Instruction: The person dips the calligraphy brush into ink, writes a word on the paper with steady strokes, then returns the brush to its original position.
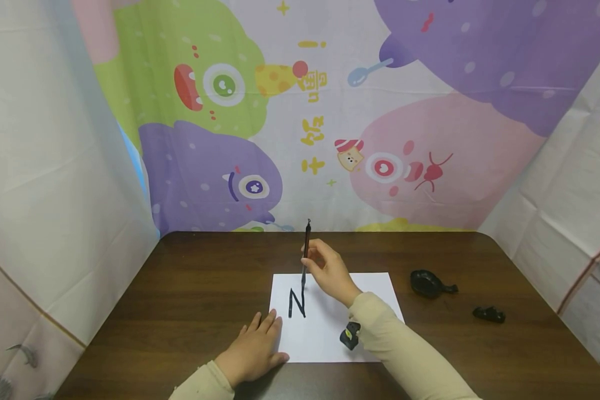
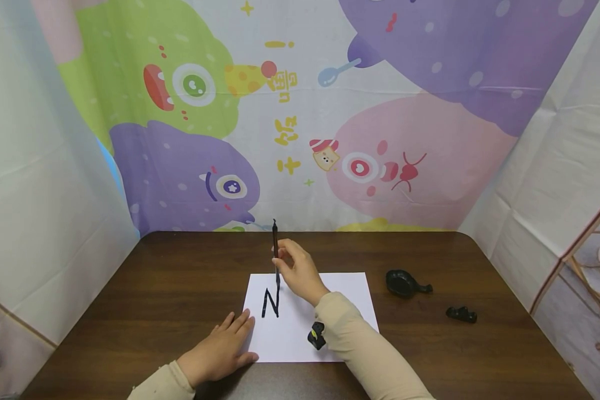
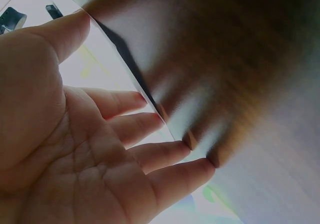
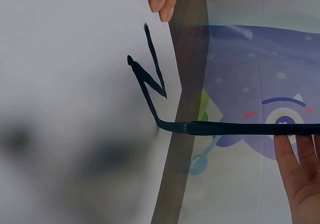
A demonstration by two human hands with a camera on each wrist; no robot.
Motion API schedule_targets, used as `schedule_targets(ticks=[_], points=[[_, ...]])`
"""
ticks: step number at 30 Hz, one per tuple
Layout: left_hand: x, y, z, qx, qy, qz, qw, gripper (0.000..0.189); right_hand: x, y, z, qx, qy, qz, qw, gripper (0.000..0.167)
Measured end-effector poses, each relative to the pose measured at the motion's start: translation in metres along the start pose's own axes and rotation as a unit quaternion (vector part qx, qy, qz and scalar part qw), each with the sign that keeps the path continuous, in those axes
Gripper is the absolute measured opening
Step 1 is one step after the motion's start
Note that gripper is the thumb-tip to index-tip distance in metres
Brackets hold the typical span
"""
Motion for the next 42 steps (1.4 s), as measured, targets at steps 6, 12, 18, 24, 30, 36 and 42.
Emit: schedule_targets(ticks=[6, 12, 18, 24, 30, 36, 42], points=[[0.000, 0.000, 0.000, -0.003, 0.000, -0.004, 1.0000, 0.077, 0.000, -0.002, 0.000, -0.004, 0.004, -0.003, 1.0000, 0.018], [-0.001, -0.001, 0.000, -0.007, -0.001, -0.005, 1.0000, 0.077, 0.000, -0.009, 0.000, -0.021, 0.004, -0.026, 0.9994, 0.019], [0.000, -0.001, 0.000, -0.007, -0.001, -0.005, 1.0000, 0.077, 0.002, -0.016, 0.002, -0.036, 0.013, -0.035, 0.9986, 0.021], [-0.002, -0.002, 0.000, -0.006, -0.001, 0.000, 1.0000, 0.078, 0.027, -0.023, 0.010, -0.033, 0.013, -0.039, 0.9986, 0.019], [-0.002, -0.003, 0.001, -0.006, -0.004, 0.001, 1.0000, 0.078, 0.034, -0.026, 0.013, -0.035, 0.010, -0.033, 0.9988, 0.019], [-0.001, -0.002, 0.000, -0.005, -0.003, -0.002, 1.0000, 0.078, 0.029, -0.024, 0.013, -0.033, 0.010, -0.031, 0.9989, 0.019], [-0.001, -0.002, 0.000, -0.006, -0.002, -0.002, 1.0000, 0.078, 0.024, -0.022, 0.014, -0.027, 0.019, -0.033, 0.9989, 0.019]])
Point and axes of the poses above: each hand's wrist, its own z-axis away from the middle knuckle, its own y-axis out of the palm, x = y × z, the point moved 10 cm from there along -z, towards the middle knuckle, and after that the axes turned 6 degrees about x, right-handed, at the moved point
